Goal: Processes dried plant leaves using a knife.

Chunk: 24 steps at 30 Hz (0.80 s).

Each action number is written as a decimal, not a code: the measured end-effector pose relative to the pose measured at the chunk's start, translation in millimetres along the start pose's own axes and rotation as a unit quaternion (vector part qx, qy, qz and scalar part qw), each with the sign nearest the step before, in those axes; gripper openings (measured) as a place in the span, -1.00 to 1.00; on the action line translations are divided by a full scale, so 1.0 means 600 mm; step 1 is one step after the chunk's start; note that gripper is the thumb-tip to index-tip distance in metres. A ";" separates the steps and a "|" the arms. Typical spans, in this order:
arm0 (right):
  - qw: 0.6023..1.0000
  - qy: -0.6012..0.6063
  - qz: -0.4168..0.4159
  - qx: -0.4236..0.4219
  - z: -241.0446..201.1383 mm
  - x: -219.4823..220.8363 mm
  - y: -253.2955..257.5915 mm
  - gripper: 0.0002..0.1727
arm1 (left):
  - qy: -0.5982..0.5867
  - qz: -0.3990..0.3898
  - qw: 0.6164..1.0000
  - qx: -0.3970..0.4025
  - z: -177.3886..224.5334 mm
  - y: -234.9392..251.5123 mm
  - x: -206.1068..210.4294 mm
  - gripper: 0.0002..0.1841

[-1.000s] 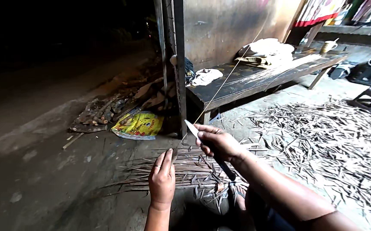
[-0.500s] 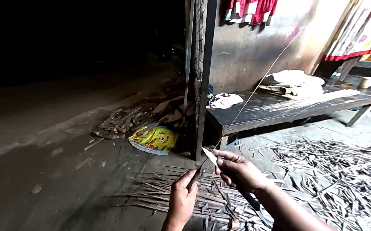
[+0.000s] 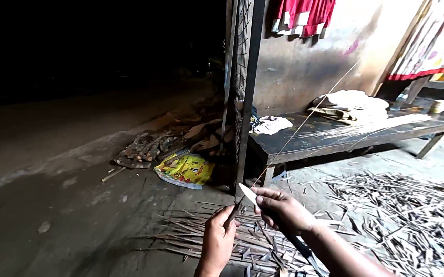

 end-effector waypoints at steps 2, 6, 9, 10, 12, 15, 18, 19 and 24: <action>0.998 0.020 0.053 -0.020 -0.017 -0.014 0.002 -0.54 | 0.006 -0.003 1.000 -0.003 -0.001 0.000 0.000 -0.65; 0.991 0.065 0.103 -0.048 -0.045 -0.040 0.001 -0.53 | 0.025 -0.010 1.000 -0.007 -0.001 -0.003 0.001 -0.64; 0.997 0.046 0.061 -0.011 -0.035 -0.032 -0.007 -0.52 | 0.032 -0.009 0.999 0.005 -0.006 0.000 0.005 -0.63; 0.997 0.048 0.055 -0.006 -0.033 -0.032 -0.010 -0.52 | 0.033 -0.010 0.999 0.009 -0.008 0.000 0.005 -0.63; 0.996 0.048 0.077 -0.022 -0.041 -0.039 -0.015 -0.52 | 0.032 -0.014 0.999 0.012 -0.009 0.001 0.004 -0.64; 0.987 0.058 0.133 -0.071 -0.076 -0.069 -0.022 -0.51 | 0.031 -0.018 0.999 0.019 -0.011 0.001 0.004 -0.64; 0.975 0.089 0.168 -0.111 -0.104 -0.099 -0.031 -0.50 | 0.032 -0.014 0.999 0.032 -0.012 0.000 0.003 -0.65; 0.972 0.095 0.177 -0.120 -0.111 -0.105 -0.034 -0.48 | 0.033 -0.010 0.999 0.033 -0.011 0.001 0.004 -0.65; 0.983 0.057 0.141 -0.104 -0.090 -0.070 -0.036 -0.49 | 0.026 -0.015 0.999 0.036 -0.012 0.002 0.007 -0.66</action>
Point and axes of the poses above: each hand's wrist, its own y-axis towards the middle knuckle, its own x-axis out of the palm, z = x × y, the point moved 1 cm from there along y, towards the middle knuckle, and after that the axes turned 9 degrees about x, right-handed, at the moved point
